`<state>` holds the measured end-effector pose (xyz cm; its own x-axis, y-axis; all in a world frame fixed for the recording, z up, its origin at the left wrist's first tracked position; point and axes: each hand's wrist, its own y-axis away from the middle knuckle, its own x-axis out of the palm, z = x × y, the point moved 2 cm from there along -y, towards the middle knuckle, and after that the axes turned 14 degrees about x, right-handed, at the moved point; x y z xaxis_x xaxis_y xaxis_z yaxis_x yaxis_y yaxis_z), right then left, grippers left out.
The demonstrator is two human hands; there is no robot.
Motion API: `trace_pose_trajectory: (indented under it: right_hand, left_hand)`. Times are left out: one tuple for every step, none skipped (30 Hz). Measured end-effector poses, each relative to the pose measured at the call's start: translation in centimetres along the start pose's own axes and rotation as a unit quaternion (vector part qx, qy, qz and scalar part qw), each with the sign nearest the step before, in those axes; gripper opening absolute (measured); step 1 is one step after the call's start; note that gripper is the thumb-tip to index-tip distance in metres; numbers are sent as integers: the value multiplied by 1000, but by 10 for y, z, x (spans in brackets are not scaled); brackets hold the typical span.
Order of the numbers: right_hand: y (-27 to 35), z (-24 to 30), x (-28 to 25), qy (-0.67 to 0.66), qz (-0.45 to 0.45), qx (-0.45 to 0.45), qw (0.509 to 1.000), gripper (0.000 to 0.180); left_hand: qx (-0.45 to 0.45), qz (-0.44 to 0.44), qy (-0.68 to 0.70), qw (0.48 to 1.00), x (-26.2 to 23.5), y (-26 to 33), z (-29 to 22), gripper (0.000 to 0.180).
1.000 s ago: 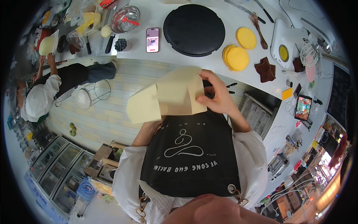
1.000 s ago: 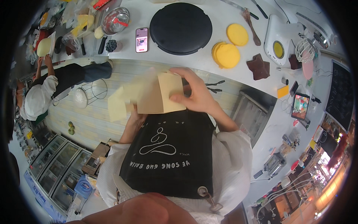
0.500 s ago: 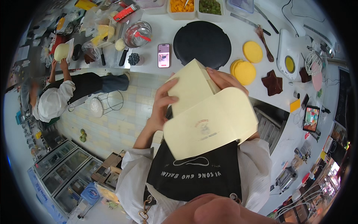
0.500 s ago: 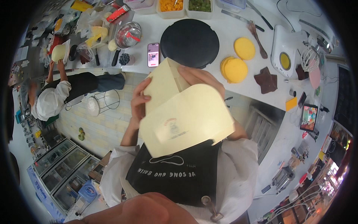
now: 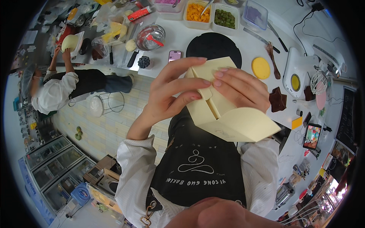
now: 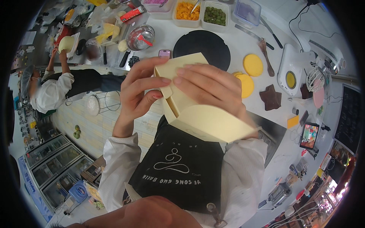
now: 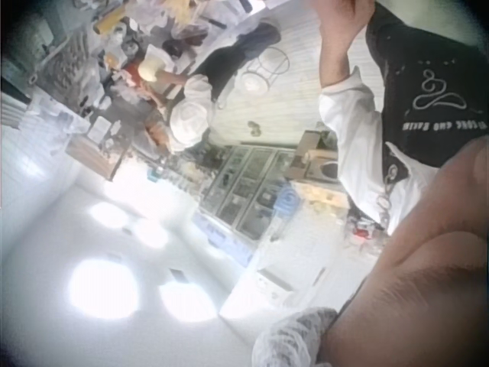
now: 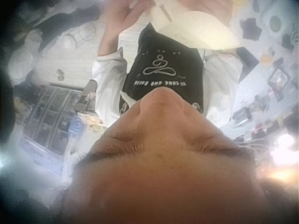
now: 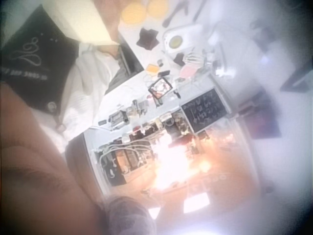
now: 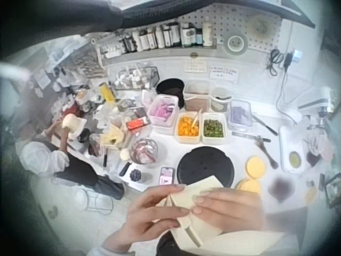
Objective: The person assembles a flat-folded paper box by folding its sides and tabs into a rectangular container. They then place a small container of blueberries into the assembled box. The task is performed by hand without tools.
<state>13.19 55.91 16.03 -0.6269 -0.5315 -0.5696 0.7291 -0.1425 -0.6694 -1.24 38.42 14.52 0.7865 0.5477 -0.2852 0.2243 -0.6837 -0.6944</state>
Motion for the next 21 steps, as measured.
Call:
trace_pose_trajectory:
  right_hand:
    - [1, 2, 0, -4, -2, 3, 1000, 39]
    - [2, 3, 0, -8, -3, 6, 1000, 39]
    - [3, 3, 0, -12, -2, 11, 1000, 39]
    - [4, 4, 0, -17, 0, 16, 1000, 39]
    - [4, 5, 1, -21, 1, 21, 1000, 39]
    - [4, 6, 2, -25, -2, 30, 999, 38]
    - [3, 8, 3, -30, -5, 38, 999, 38]
    - [2, 10, 4, -34, -8, 46, 998, 37]
    - [2, 11, 4, -37, -1, 51, 998, 37]
    - [2, 12, 3, -40, 6, 57, 998, 38]
    - [1, 13, 3, -42, 13, 62, 997, 38]
    - [0, 13, 2, -43, 17, 64, 997, 37]
    - [-2, 13, 1, -45, 22, 66, 997, 37]
    - [-3, 14, 0, -46, 27, 69, 996, 37]
    - [-3, 14, -1, -33, 21, 65, 997, 37]
    - [-4, 14, -1, -20, 14, 62, 998, 37]
    - [-4, 14, -2, -6, 8, 59, 998, 37]
    - [-6, 15, -2, -2, 0, 51, 999, 38]
    - [-8, 17, -2, 3, -7, 44, 999, 38]
    - [-9, 18, -2, 13, -13, 35, 999, 38]
    - [-9, 18, -1, 22, -19, 26, 999, 38]
  left_hand:
    - [-10, 9, 8, 1000, -3, 2, 0, 29]
    - [-20, 18, 16, 1000, -5, 3, 0, 27]
    - [-13, 20, 31, 999, -8, 3, 0, 26]
    - [-6, 23, 45, 999, -10, 2, 1, 25]
    - [0, 25, 59, 998, -12, 1, 2, 24]
    - [11, 33, 72, 997, -13, 0, 4, 24]
    - [23, 41, 84, 995, -14, -1, 6, 23]
    - [34, 49, 97, 994, -15, -2, 9, 23]
    - [49, 54, 94, 993, -17, -3, 11, 24]
    - [65, 59, 90, 992, -19, -3, 13, 25]
    - [80, 64, 87, 991, -20, -3, 13, 26]
    - [47, 57, 78, 994, -20, -2, 11, 28]
    - [15, 49, 69, 996, -19, 0, 7, 31]
    - [-18, 42, 59, 997, -19, 1, 1, 34]
    - [-23, 57, 20, 998, -18, -1, -4, 42]
    - [-28, 73, -20, 997, -18, -6, -11, 50]
    - [-33, 89, -59, 994, -16, -9, -17, 58]
    - [-23, 82, -70, 994, -14, -8, -23, 66]
    - [-14, 76, -81, 994, -10, -8, -29, 74]
    - [-4, 69, -92, 993, -6, -9, -33, 82]
    - [29, 74, -115, 990, -1, -5, -33, 91]
